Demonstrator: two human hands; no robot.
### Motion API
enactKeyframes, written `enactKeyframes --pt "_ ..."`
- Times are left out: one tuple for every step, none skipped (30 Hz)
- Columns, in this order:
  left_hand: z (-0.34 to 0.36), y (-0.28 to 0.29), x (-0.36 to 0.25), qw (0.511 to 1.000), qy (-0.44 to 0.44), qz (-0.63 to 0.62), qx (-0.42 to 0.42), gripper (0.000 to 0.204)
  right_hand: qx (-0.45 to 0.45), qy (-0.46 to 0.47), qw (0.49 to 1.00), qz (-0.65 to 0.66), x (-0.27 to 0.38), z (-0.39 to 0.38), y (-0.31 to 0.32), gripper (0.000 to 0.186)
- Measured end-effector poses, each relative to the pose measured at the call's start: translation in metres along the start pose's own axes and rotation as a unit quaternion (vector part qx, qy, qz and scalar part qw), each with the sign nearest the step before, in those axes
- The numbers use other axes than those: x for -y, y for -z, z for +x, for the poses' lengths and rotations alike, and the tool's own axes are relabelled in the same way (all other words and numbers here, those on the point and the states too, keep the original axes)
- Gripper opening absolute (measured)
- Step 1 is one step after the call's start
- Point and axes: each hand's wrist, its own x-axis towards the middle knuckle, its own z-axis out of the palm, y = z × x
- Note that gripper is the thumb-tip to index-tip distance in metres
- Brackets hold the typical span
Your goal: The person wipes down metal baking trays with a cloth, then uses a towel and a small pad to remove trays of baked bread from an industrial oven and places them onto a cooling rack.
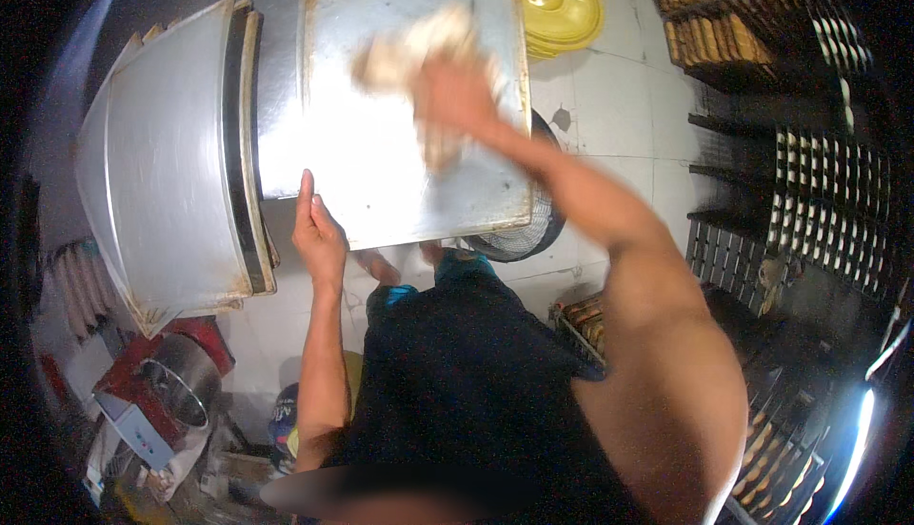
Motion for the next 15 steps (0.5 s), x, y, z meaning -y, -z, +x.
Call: enactKeyframes --pt "-0.001 0.000 0.004 0.999 -0.028 0.008 -0.020 0.038 0.015 0.031 0.990 0.133 -0.005 -0.035 -0.017 0.051" --pt "0.000 -0.003 0.010 0.998 -0.056 0.014 -0.038 0.038 0.038 0.054 0.959 0.276 -0.012 -0.071 -0.035 0.065" --pt "0.002 -0.001 0.013 0.995 -0.084 0.034 -0.028 0.038 0.067 0.068 0.911 0.401 -0.007 -0.104 -0.035 0.081" --pt "0.001 0.000 0.012 0.996 -0.084 0.031 -0.023 0.038 0.051 0.060 0.959 0.272 -0.040 -0.083 -0.022 0.065" --pt "0.004 0.002 0.001 0.999 -0.044 0.021 0.023 0.038 0.035 0.045 0.989 0.138 -0.067 -0.062 0.003 0.051" --pt "0.003 0.007 -0.003 0.998 0.007 0.007 0.060 0.039 0.029 0.037 0.999 0.002 -0.088 -0.035 0.033 0.041" --pt "0.003 0.007 -0.001 0.998 0.014 0.014 0.066 0.039 0.057 -0.059 0.996 -0.037 -0.099 0.013 0.073 0.032" --pt "0.005 0.005 0.004 0.998 -0.032 0.015 0.050 0.039 0.020 -0.101 0.994 -0.041 -0.116 0.046 0.084 0.030" --pt "0.005 0.001 0.006 0.996 -0.079 0.018 0.034 0.039 -0.062 -0.102 0.993 -0.013 -0.120 0.073 0.077 0.028" --pt "0.004 -0.003 0.003 0.995 -0.081 0.025 0.053 0.039 -0.147 -0.073 0.986 0.012 -0.112 0.089 0.063 0.026" --pt "0.005 -0.006 0.001 0.996 -0.077 0.013 0.042 0.039 -0.196 -0.020 0.980 0.031 -0.091 0.093 0.037 0.024" --pt "0.005 -0.009 -0.003 0.997 -0.074 -0.004 0.025 0.040 -0.221 0.049 0.973 0.040 -0.056 0.083 0.011 0.022" --pt "0.001 -0.007 0.002 0.999 -0.013 -0.028 0.033 0.040 -0.246 0.132 0.959 0.053 -0.012 0.064 -0.018 0.021" --pt "-0.003 -0.003 0.004 0.999 -0.006 -0.027 0.030 0.040 -0.170 0.144 0.973 0.068 0.046 0.013 -0.017 0.021" --pt "-0.005 -0.001 0.003 0.998 -0.044 -0.018 0.031 0.040 -0.098 0.140 0.982 0.080 0.098 -0.045 -0.010 0.022"
